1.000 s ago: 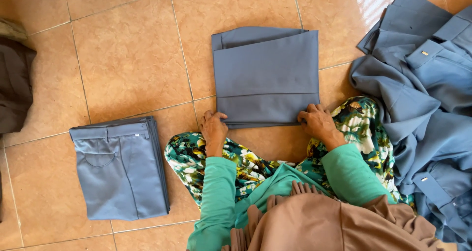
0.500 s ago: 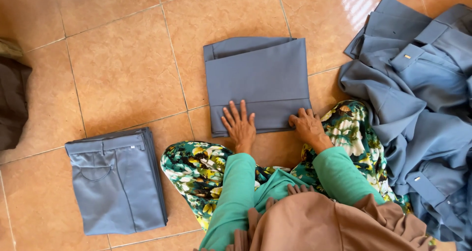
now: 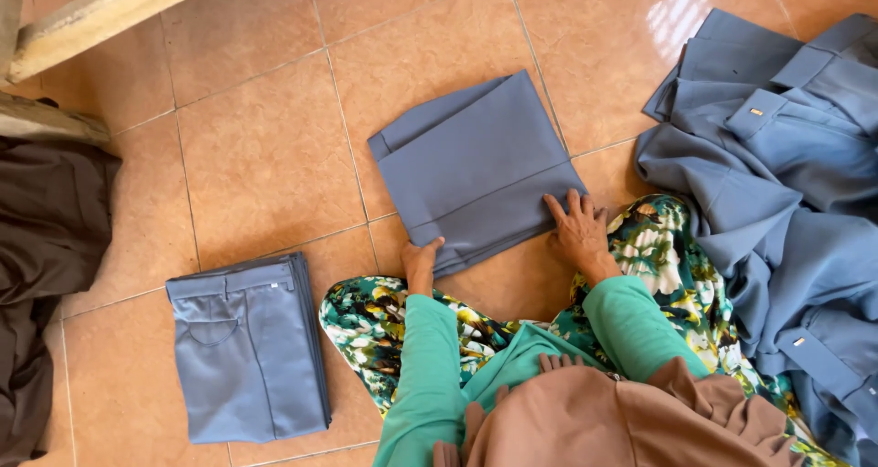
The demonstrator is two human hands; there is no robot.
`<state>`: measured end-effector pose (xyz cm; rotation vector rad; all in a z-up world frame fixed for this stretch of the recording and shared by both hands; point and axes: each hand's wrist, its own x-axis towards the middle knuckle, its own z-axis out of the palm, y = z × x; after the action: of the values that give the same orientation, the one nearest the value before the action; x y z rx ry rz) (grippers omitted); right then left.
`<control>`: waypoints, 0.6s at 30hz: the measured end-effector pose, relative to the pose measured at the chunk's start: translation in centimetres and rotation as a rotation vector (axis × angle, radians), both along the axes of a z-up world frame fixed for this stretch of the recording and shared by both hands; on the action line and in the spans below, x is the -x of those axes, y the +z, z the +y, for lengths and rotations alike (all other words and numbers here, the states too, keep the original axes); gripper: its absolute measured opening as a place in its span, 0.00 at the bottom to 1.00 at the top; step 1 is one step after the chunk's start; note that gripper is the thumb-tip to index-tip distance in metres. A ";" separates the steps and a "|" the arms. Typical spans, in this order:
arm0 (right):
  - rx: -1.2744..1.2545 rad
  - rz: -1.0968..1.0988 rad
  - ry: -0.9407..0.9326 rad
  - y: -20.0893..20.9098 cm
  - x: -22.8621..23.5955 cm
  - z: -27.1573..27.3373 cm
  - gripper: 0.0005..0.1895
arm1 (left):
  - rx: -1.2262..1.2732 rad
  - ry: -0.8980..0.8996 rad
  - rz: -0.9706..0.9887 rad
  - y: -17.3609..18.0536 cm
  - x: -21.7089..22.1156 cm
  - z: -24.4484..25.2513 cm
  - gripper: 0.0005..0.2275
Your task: Folding grey pants from a large pile and stacking them neatly on the floor.
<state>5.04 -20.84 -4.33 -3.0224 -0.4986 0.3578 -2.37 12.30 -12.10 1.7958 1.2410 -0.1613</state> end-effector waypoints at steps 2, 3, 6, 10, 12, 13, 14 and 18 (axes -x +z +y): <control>0.011 -0.002 -0.002 0.4 0.1 -0.1 0.44 | 0.078 0.010 -0.019 1.9 0.4 -0.5 0.47; 0.023 0.005 0.002 0.5 0.2 0.0 0.44 | 0.157 0.027 -0.027 3.0 0.6 -0.6 0.49; -0.014 0.014 0.038 1.8 0.5 -0.2 0.51 | 0.764 0.366 -0.343 9.9 1.8 -2.8 0.44; -0.024 -0.043 0.052 2.0 0.5 0.9 0.41 | 1.057 0.697 -0.590 19.4 1.8 -7.1 0.25; -0.139 -0.187 0.173 1.2 0.4 1.6 0.25 | 1.111 0.766 -0.981 25.3 2.7 -9.2 0.12; -0.140 -0.195 0.171 0.4 0.6 2.0 0.25 | 1.115 0.759 -0.987 26.5 2.5 -9.3 0.12; -0.307 -0.100 0.226 -0.3 0.6 2.4 0.23 | 1.012 0.799 -1.041 27.8 2.2 -9.4 0.12; -0.897 0.386 0.053 0.9 2.5 4.9 0.12 | 0.627 0.764 -1.182 24.6 -1.1 -7.6 0.24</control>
<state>2.52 -15.96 -3.38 -2.0223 -0.5190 0.5261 -1.30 4.69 12.50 0.5399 0.7426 0.7608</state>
